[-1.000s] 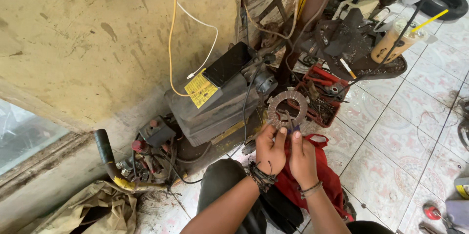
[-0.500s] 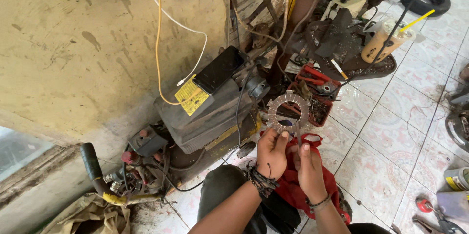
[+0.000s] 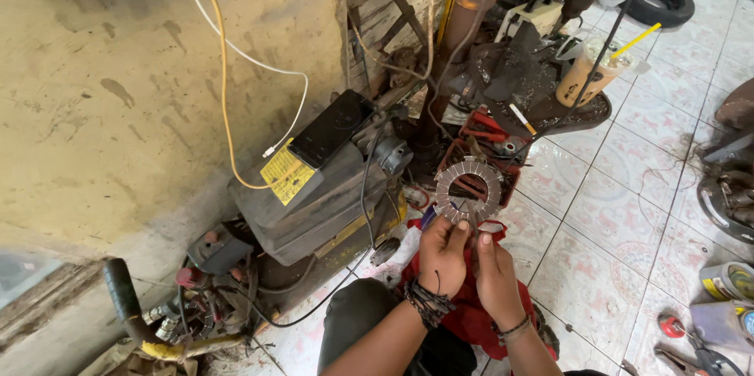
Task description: The person sits on the floor and uses a metal file to smooth the edges of a circular, toothed metal component, likely a motor stator. They hold the part in their left hand and file it with their right hand, rotating it periodically to work on different sections.
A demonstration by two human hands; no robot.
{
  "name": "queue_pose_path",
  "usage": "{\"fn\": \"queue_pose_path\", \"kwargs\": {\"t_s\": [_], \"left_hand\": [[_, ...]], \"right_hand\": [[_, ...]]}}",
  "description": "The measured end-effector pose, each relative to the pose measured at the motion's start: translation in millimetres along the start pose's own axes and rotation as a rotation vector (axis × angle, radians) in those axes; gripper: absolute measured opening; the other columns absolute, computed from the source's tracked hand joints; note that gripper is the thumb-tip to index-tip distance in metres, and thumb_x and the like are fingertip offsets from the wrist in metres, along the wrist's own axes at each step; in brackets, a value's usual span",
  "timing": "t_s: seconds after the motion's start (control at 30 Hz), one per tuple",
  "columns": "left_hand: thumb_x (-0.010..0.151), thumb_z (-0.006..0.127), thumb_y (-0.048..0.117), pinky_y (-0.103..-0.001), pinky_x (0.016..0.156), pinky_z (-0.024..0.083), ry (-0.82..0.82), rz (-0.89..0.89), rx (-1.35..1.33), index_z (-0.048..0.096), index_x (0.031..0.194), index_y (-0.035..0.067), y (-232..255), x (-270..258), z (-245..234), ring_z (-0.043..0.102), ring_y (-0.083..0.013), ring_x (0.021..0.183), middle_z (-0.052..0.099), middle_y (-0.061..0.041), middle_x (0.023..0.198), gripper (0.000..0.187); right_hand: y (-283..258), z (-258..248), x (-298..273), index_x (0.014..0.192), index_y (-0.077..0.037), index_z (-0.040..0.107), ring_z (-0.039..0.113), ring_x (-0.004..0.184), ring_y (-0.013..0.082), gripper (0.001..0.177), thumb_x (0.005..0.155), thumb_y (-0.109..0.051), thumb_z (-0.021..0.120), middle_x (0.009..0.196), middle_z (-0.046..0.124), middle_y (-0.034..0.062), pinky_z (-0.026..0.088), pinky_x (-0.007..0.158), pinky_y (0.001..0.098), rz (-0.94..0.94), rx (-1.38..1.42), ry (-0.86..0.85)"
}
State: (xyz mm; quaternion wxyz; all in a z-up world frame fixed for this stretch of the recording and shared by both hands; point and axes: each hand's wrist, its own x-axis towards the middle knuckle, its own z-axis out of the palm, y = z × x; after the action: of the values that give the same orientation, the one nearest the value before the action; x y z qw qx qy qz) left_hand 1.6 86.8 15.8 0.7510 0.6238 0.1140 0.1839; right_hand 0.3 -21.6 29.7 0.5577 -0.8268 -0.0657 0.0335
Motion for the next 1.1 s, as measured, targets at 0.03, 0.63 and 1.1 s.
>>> {"fn": "queue_pose_path", "kwargs": {"t_s": [0.03, 0.63, 1.1], "left_hand": [[0.101, 0.061, 0.023, -0.034, 0.059, 0.034, -0.006, -0.003, 0.001, 0.043, 0.069, 0.014, 4, 3, 2, 0.040, -0.0116, 0.064, 0.043, 0.002, 0.067, 0.038], [0.099, 0.063, 0.007, -0.023, 0.070, 0.041, -0.302, -0.063, -0.110, 0.062, 0.076, 0.005, -34, -13, 30, 0.046, -0.0062, 0.074, 0.051, 0.005, 0.070, 0.023], [0.099, 0.060, 0.006, -0.034, 0.083, 0.045, -0.383, 0.146, 0.067, 0.062, 0.076, 0.005, -53, -28, 86, 0.049, -0.0134, 0.080, 0.051, -0.004, 0.072, 0.024]], "right_hand": [[0, -3, 2, 0.058, -0.013, 0.037, 0.032, 0.048, 0.0140, 0.063, 0.107, -0.053, 0.031, 0.051, 0.035, 0.0006, 0.024, 0.051, 0.0339, 0.005, 0.001, 0.005], [43, -60, -30, 0.070, -0.006, 0.069, 0.048, 0.050, 0.0136, 0.061, 0.110, -0.039, 0.036, 0.050, 0.048, 0.0025, 0.045, 0.054, 0.0277, -0.081, 0.100, 0.138], [81, -95, -40, 0.062, -0.007, 0.054, 0.063, 0.071, 0.0225, 0.059, 0.113, -0.033, 0.038, 0.053, 0.058, 0.0155, 0.051, 0.061, 0.0392, -0.016, 0.117, 0.259]]}}
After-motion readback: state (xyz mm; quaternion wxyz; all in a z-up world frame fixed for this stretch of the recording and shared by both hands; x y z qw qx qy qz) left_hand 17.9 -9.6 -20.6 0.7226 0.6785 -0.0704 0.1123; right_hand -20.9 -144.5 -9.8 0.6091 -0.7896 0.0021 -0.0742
